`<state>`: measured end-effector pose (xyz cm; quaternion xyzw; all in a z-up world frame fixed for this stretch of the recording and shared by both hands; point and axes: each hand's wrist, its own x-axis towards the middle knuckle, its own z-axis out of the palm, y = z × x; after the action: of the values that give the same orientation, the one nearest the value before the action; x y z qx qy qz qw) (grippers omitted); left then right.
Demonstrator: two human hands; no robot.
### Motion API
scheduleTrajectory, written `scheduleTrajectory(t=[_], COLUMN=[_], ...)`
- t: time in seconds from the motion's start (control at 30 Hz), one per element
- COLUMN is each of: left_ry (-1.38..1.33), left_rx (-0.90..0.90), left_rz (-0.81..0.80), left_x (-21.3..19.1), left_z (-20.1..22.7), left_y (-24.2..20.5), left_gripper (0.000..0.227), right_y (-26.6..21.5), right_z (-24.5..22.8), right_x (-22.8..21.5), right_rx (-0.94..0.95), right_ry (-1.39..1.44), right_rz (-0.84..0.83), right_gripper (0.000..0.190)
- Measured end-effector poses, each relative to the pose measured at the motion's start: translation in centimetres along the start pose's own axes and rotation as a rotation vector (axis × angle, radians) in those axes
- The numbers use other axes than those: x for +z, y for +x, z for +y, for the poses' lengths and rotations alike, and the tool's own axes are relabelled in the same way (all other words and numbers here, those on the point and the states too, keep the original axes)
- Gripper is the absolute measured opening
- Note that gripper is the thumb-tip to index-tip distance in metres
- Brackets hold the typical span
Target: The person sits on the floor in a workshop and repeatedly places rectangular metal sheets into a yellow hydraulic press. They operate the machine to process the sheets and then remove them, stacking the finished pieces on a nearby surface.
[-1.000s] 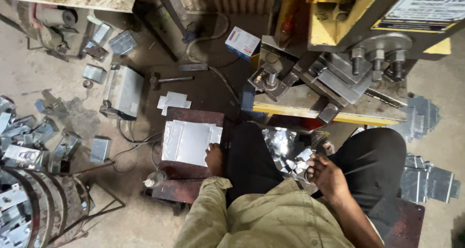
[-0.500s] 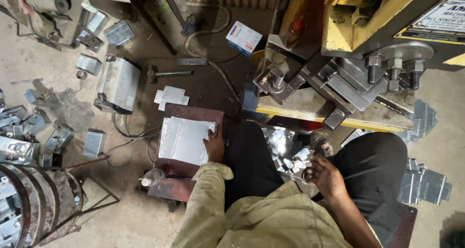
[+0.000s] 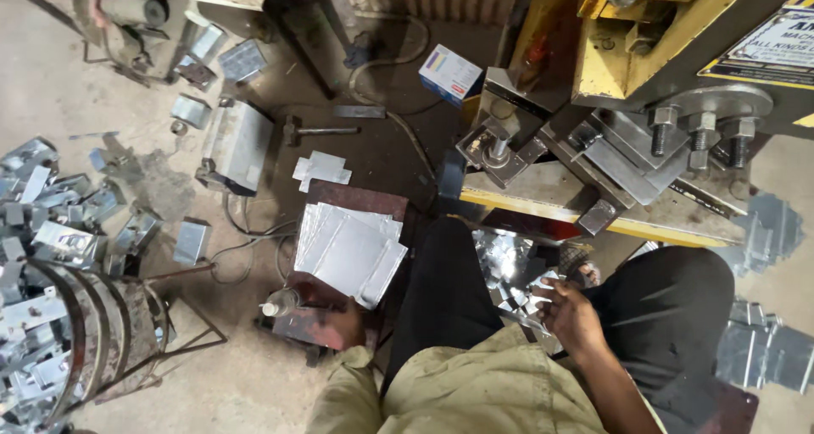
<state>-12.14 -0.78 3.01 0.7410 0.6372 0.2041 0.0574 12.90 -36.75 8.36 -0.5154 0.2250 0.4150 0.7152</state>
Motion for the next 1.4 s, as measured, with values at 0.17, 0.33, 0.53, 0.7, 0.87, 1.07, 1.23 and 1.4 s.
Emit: scheduleTrajectory(t=[0.17, 0.33, 0.53, 0.7, 0.87, 1.07, 1.23, 1.4], left_ry=[0.052, 0.083, 0.059, -0.037, -0.053, -0.080, -0.670, -0.853], left_rx=[-0.174, -0.233, -0.375, -0.586, -0.332, -0.427, -0.582, -0.400], left_rz=[-0.022, 0.035, -0.101, -0.363, -0.043, -0.161, -0.301, -0.322], left_x=[0.4, 0.2, -1.4, -3.7, -4.1, -4.4, 0.3, 1.0], left_z=[0.1, 1.1, 1.4, 3.4, 4.0, 4.7, 7.7, 9.7], left_y=[-1.3, 1.0, 0.3, -0.7, -0.5, -0.5, 3.9, 6.6], left_gripper=[0.127, 0.141, 0.157, 0.160, 0.145, 0.126, 0.065, 0.044], right_y=[-1.2, -1.0, -0.6, -0.5, -1.1, -1.1, -1.6, -2.1], right_z=[-0.2, -0.5, 0.1, 0.2, -0.3, -0.3, -0.9, -1.3], right_x=[-0.2, 0.4, -0.5, -0.2, 0.5, 0.5, 0.9, 2.1], right_rx=[-0.016, -0.025, -0.016, -0.031, -0.034, -0.044, -0.054, -0.096], right_ry=[0.019, 0.040, 0.072, 0.072, 0.039, 0.036, 0.038, -0.019], right_rz=[-0.067, -0.045, -0.052, -0.073, -0.056, -0.068, -0.067, -0.062], right_gripper=[0.043, 0.041, 0.039, 0.037, 0.038, 0.037, 0.037, 0.032])
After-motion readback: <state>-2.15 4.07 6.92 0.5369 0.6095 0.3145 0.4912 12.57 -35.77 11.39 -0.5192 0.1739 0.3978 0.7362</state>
